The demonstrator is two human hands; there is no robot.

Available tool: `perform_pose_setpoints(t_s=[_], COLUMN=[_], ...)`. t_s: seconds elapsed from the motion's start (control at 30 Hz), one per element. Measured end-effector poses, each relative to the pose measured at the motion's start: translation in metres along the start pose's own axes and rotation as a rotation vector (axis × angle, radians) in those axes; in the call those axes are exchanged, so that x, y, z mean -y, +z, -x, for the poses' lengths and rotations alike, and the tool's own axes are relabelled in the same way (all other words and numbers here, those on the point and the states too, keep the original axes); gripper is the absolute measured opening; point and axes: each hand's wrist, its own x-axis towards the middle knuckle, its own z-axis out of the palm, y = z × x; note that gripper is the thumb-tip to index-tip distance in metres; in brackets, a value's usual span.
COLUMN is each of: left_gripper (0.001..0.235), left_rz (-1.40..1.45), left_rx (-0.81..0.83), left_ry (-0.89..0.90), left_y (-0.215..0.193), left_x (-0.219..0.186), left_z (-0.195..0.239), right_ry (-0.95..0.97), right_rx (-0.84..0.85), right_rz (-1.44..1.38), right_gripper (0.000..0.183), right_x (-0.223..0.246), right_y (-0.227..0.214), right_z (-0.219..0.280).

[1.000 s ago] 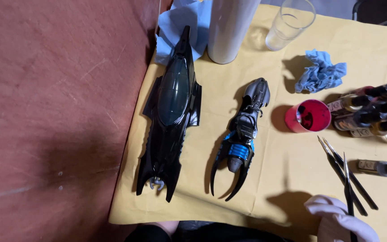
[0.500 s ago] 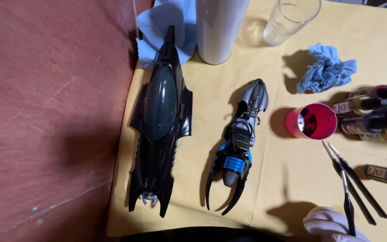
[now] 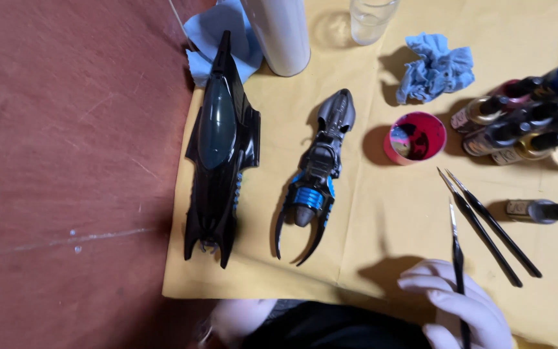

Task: The person is using a fine brush to apply detail paint to a plastic model, occasionally wiping the model or brush with a cloth.

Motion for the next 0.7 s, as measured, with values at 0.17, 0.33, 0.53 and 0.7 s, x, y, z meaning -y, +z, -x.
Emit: perform_pose_setpoints(t_s=[0.17, 0.33, 0.53, 0.7], left_gripper=[0.02, 0.045, 0.111, 0.117], left_rz=[0.171, -0.138, -0.645, -0.795], left_rx=[0.148, -0.388, -0.6, -0.673], left_ry=[0.333, 0.301, -0.139, -0.095], left_y=[-0.094, -0.102, -0.085, -0.079], left_x=[-0.058, -0.102, -0.102, -0.101], left_z=[-0.086, -0.111, -0.163, -0.173], right_ry=[-0.096, -0.093, -0.102, -0.11], right_rx=[-0.036, -0.043, -0.077, -0.066], right_rz=[0.079, 0.139, 0.105, 0.078], right_gripper=[0.038, 0.035, 0.035, 0.035], right_x=[-0.01, -0.006, -0.004, -0.004], right_y=[0.001, 0.002, 0.003, 0.003], right_z=[-0.003, -0.002, -0.004, -0.005])
